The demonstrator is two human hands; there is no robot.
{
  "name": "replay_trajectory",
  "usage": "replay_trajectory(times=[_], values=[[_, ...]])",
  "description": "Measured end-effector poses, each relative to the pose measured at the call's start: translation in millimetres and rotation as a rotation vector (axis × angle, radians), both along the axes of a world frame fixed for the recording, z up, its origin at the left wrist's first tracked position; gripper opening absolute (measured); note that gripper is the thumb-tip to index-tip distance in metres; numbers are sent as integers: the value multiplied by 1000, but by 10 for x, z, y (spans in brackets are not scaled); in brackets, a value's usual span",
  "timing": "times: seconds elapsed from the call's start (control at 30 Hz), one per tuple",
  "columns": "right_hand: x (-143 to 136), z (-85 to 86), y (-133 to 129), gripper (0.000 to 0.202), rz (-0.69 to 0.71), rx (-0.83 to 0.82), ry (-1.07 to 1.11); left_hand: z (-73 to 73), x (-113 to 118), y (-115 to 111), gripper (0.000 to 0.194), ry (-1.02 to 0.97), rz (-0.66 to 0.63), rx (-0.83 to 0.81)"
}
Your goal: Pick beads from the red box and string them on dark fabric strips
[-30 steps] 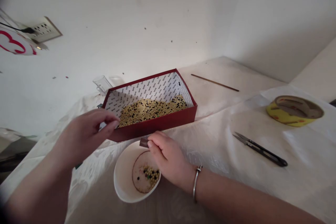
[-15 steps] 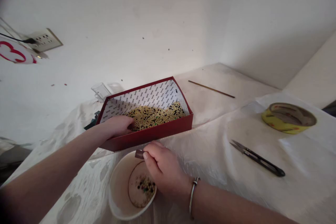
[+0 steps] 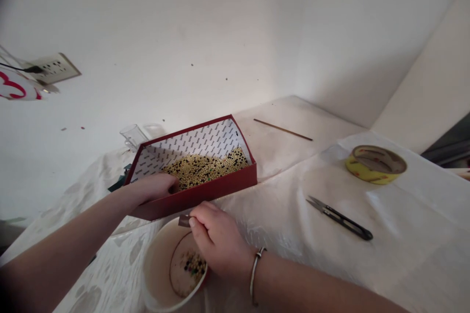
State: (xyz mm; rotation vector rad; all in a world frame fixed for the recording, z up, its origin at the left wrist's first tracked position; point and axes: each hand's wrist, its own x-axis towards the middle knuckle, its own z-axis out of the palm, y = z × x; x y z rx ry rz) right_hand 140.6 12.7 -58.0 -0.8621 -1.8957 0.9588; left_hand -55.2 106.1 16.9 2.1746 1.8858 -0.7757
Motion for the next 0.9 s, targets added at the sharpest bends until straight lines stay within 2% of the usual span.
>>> replay_trajectory(times=[0.23,0.4,0.5,0.57,0.67,0.7,0.73,0.8,0.9], values=[[2,9,-4,16,-17,32,-6,-14,-38,-19,20,-26,-11,57],[-7,16,-15,16,-30,37,-8,-20,-96,22,16,-31,-18,165],[-3,33,-19,16,-25,41,-6,40,-131,35,22,-52,-20,267],[3,45,-19,16,-24,41,-1,136,-126,-23,29,-76,-16,354],[6,57,-20,16,-34,23,19,306,-39,-292,38,-129,-1,506],[4,61,-21,16,-39,11,31,343,15,-430,36,-162,0,565],[1,66,-23,17,-41,-3,46,361,78,-584,30,-275,-14,654],[-7,76,-29,18,-43,-38,80,323,223,-901,19,-483,-119,806],[-17,88,-46,19,-37,-107,148,119,431,-1260,7,-644,-400,1008]])
